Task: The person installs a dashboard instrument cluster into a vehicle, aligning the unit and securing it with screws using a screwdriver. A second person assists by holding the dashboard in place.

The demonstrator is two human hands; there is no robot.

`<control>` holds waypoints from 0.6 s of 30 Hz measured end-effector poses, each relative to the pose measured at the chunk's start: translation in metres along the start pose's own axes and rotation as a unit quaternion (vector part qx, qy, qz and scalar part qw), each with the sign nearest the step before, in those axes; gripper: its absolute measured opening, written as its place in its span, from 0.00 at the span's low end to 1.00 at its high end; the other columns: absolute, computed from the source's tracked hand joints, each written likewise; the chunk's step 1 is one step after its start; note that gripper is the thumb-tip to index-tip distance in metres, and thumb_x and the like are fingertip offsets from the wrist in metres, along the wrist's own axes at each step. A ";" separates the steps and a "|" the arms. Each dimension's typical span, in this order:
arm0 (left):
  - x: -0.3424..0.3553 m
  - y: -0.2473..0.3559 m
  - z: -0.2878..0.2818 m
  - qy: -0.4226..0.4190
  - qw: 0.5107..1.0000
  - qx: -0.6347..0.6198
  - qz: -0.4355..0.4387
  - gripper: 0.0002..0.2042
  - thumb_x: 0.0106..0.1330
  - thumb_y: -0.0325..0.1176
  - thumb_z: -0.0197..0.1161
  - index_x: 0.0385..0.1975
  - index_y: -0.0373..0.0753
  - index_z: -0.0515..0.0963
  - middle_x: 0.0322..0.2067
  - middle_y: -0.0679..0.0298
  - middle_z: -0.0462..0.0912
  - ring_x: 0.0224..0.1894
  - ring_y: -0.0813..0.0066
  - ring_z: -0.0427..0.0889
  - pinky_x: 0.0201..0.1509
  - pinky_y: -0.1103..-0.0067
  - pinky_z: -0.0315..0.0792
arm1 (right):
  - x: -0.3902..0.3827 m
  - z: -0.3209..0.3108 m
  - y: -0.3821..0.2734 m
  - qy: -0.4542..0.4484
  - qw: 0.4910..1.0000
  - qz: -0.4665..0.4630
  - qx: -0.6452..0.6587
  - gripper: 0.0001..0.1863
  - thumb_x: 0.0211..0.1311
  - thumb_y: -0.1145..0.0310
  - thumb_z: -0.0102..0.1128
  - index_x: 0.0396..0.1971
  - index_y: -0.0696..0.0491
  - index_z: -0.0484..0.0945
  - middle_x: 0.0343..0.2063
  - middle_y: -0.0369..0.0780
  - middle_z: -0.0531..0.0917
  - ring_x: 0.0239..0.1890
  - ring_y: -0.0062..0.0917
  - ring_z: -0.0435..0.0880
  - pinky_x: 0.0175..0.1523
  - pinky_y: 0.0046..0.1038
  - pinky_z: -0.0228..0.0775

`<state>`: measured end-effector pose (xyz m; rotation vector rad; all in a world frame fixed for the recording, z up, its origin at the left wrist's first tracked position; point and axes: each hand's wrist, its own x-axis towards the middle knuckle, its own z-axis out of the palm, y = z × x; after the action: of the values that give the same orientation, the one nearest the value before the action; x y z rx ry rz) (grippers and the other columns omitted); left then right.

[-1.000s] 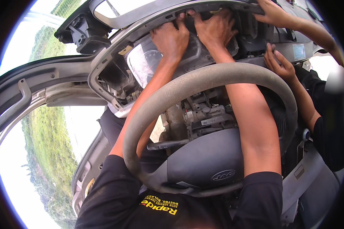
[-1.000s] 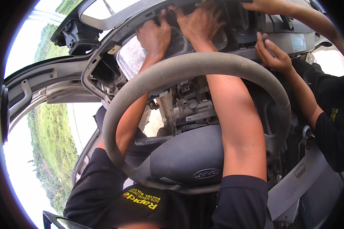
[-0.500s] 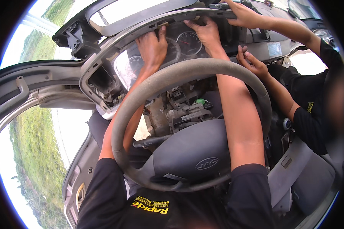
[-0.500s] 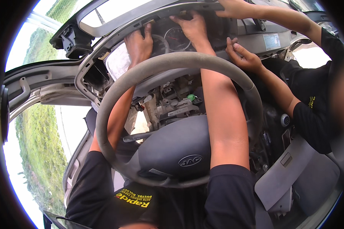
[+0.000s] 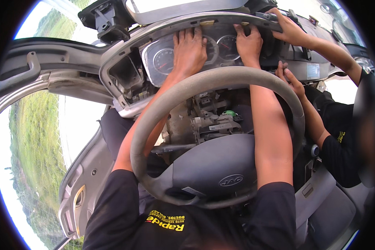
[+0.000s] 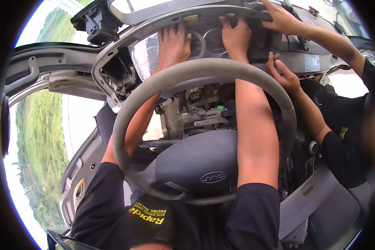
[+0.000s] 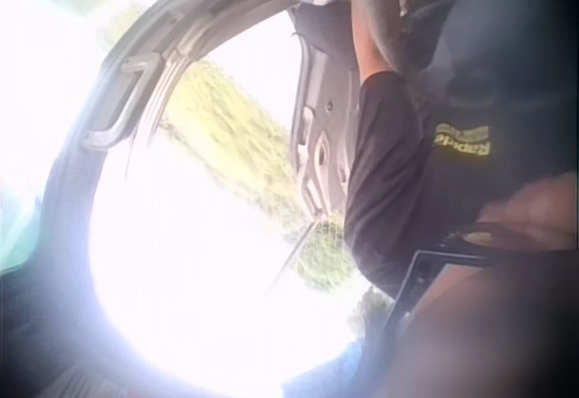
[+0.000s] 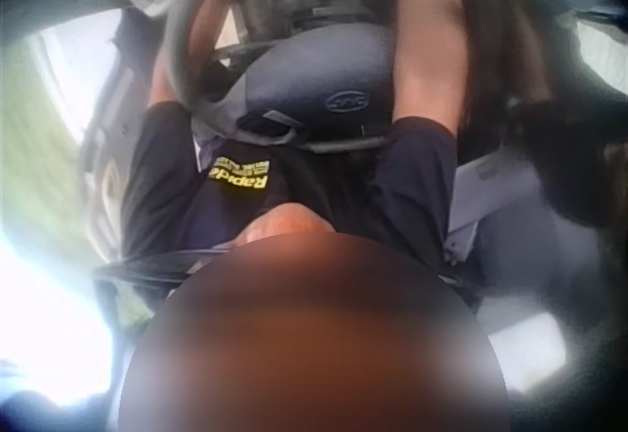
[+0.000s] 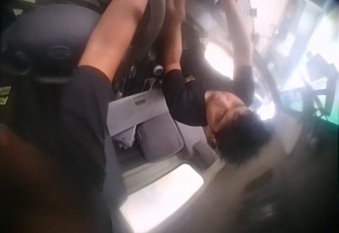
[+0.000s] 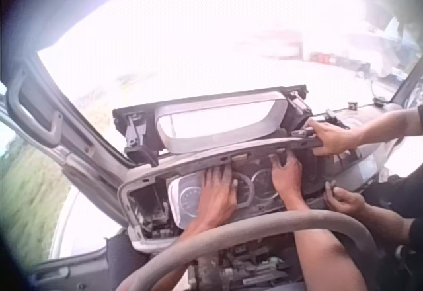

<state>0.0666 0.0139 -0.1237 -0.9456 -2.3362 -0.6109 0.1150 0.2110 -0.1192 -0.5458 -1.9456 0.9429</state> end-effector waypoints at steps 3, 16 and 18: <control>-0.029 -0.015 -0.025 0.026 0.999 -0.036 0.021 0.21 0.76 0.40 0.56 0.64 0.37 0.77 0.62 0.46 0.76 0.67 0.48 0.72 0.77 0.46 0.54 | 0.000 0.001 -0.003 -0.009 0.997 -0.009 -0.079 0.24 0.69 0.50 0.67 0.47 0.59 0.83 0.43 0.57 0.87 0.52 0.57 0.84 0.56 0.49 0.75; -0.065 -0.091 -0.077 0.036 0.878 -0.328 -0.345 0.33 0.83 0.45 0.46 0.73 0.19 0.59 0.69 0.29 0.68 0.75 0.39 0.66 0.79 0.65 0.57 | -0.008 -0.008 -0.025 -0.078 0.920 -0.051 -0.381 0.26 0.77 0.55 0.57 0.61 0.61 0.72 0.45 0.55 0.85 0.49 0.47 0.85 0.57 0.41 0.75; -0.063 -0.100 -0.073 0.078 0.895 -0.348 -0.267 0.33 0.83 0.47 0.45 0.73 0.21 0.61 0.69 0.33 0.69 0.75 0.41 0.66 0.79 0.66 0.57 | -0.010 -0.009 -0.032 -0.079 0.902 -0.059 -0.421 0.27 0.78 0.56 0.55 0.64 0.61 0.70 0.46 0.54 0.84 0.49 0.46 0.85 0.57 0.39 0.75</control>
<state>0.0544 -0.1245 -0.1296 -0.4627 -2.2410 -1.7587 0.1274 0.1882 -0.0967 -0.8312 -2.4700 0.0110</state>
